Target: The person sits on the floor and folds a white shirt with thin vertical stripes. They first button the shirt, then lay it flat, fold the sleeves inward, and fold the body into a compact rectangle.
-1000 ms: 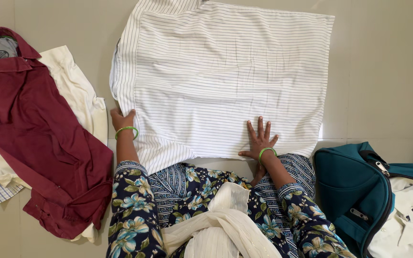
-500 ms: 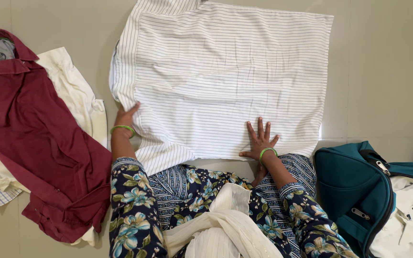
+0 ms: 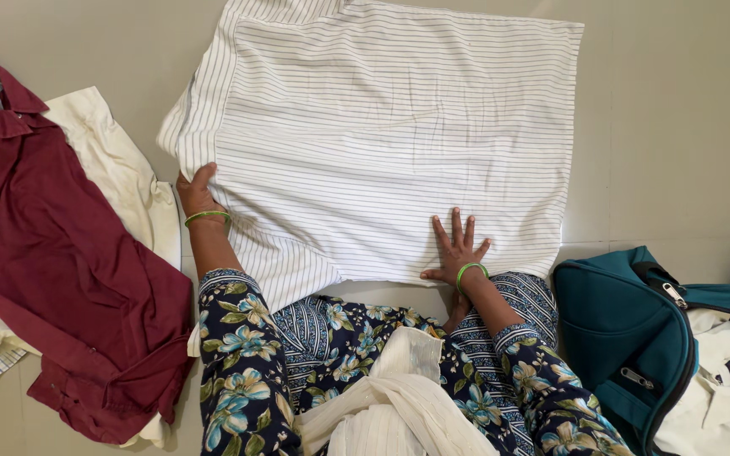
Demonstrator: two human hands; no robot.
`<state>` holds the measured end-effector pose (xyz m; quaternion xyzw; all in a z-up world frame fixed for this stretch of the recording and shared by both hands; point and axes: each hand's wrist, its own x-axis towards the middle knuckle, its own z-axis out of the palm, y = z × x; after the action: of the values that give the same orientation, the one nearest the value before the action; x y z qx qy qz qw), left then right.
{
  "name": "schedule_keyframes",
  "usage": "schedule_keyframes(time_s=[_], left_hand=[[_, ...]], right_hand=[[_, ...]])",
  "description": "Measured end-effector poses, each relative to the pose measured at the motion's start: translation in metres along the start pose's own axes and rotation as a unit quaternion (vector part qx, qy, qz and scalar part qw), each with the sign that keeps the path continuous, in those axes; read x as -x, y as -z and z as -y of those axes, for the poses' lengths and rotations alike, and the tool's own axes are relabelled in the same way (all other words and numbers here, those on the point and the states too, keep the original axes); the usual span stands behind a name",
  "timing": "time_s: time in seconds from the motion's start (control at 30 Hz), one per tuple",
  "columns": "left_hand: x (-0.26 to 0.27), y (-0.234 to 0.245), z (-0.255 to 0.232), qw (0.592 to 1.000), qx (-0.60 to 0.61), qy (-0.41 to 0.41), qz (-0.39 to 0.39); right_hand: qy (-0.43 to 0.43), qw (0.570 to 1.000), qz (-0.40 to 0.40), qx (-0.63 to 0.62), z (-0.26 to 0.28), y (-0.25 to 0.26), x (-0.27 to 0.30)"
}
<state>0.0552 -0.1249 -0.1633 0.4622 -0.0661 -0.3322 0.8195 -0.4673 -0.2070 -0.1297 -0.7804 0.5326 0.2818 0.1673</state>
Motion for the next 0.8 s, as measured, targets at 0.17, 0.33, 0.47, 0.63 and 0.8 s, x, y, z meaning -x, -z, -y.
schedule_keyframes(time_s=[0.17,0.33,0.47,0.63,0.8], left_hand=[[-0.005,0.019,0.017,0.994,-0.103,0.009,-0.023],[-0.002,0.047,0.031,0.967,-0.252,0.034,-0.005],[-0.006,0.061,0.042,0.957,-0.290,0.003,-0.008],[0.004,0.054,0.030,0.891,-0.437,-0.117,-0.020],[0.046,0.037,-0.026,0.773,-0.625,0.091,0.050]], right_hand=[[-0.003,1.000,0.006,0.003,0.001,0.000,-0.001],[0.003,1.000,0.007,0.003,0.000,0.001,-0.001],[0.005,1.000,0.009,0.008,0.001,0.001,0.001],[0.006,1.000,0.006,0.007,0.001,0.001,0.001],[0.007,1.000,0.004,0.014,0.000,-0.001,-0.001]])
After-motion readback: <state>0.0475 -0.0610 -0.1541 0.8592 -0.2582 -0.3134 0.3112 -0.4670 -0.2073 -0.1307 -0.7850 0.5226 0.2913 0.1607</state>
